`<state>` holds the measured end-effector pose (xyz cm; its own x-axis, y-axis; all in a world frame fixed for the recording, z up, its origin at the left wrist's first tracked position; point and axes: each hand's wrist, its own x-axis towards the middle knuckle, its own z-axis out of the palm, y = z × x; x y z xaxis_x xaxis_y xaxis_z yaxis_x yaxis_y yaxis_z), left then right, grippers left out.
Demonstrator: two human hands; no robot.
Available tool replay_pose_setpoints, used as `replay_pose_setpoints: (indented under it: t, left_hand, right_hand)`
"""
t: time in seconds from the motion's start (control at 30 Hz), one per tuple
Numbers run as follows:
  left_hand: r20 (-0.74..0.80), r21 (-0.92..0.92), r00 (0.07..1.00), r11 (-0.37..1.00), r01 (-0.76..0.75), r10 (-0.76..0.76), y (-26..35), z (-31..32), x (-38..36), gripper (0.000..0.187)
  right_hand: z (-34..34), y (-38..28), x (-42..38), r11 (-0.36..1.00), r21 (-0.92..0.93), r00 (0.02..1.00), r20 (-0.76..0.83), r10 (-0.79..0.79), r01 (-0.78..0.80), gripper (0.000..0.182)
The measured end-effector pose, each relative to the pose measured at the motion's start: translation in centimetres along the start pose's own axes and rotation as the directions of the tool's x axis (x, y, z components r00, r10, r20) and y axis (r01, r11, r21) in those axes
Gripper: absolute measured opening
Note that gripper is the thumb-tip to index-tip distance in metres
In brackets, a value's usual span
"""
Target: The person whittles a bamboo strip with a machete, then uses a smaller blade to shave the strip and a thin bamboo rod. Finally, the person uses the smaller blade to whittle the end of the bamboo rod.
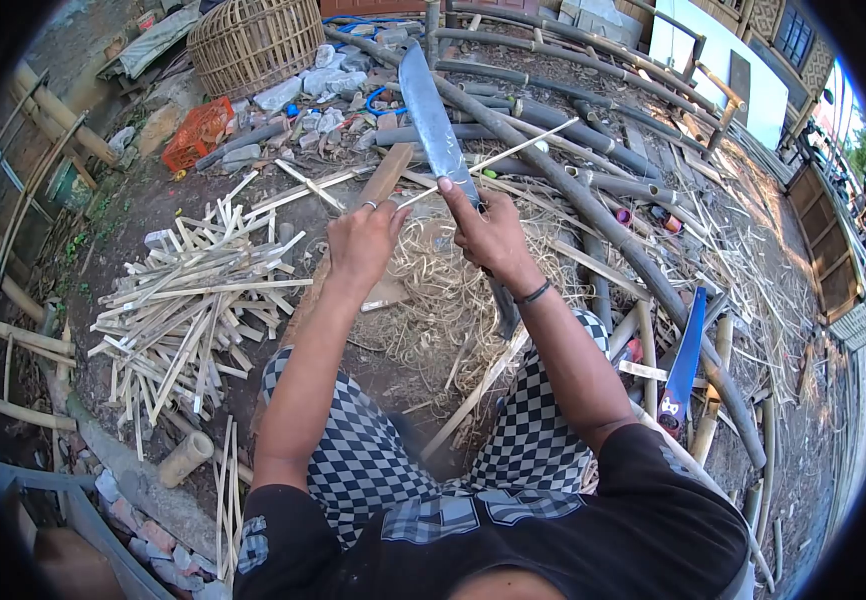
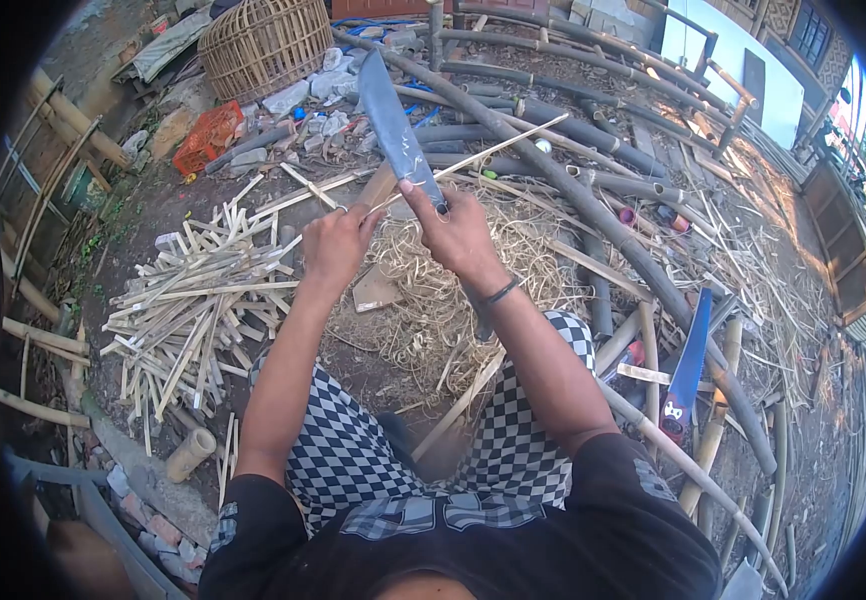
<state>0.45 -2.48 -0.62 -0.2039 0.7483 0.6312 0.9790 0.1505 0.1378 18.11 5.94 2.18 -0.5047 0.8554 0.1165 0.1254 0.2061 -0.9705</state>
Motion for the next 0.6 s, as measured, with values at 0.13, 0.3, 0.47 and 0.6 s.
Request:
replay_pose_setpoints:
  t: [0.13,0.3,0.47,0.6]
  left_hand:
    - [0.044,-0.011,0.999,1.0,0.014,-0.013,-0.2,0.6,0.1,0.028]
    - [0.138,-0.049,0.983,0.99,0.133,-0.125,-0.6,1.1,0.6,0.026]
    - [0.243,-0.377,0.95,0.883,0.279,-0.196,-2.9,3.4,0.7,0.03]
    - [0.299,-0.763,0.946,0.565,0.315,-0.124,-2.3,2.6,0.1,0.039]
  right_hand:
    - [-0.1,-1.1,-0.7,0.981,0.173,0.995,0.057,0.082,-0.09,0.054]
    - [0.2,-2.1,-1.5,0.95,0.279,0.985,0.137,0.106,-0.141,0.053]
    - [0.3,-2.6,-1.8,0.918,0.355,0.979,0.163,0.122,-0.174,0.05]
    - [-0.9,-2.2,-1.1,0.898,0.386,0.974,0.16,0.16,-0.211,0.053]
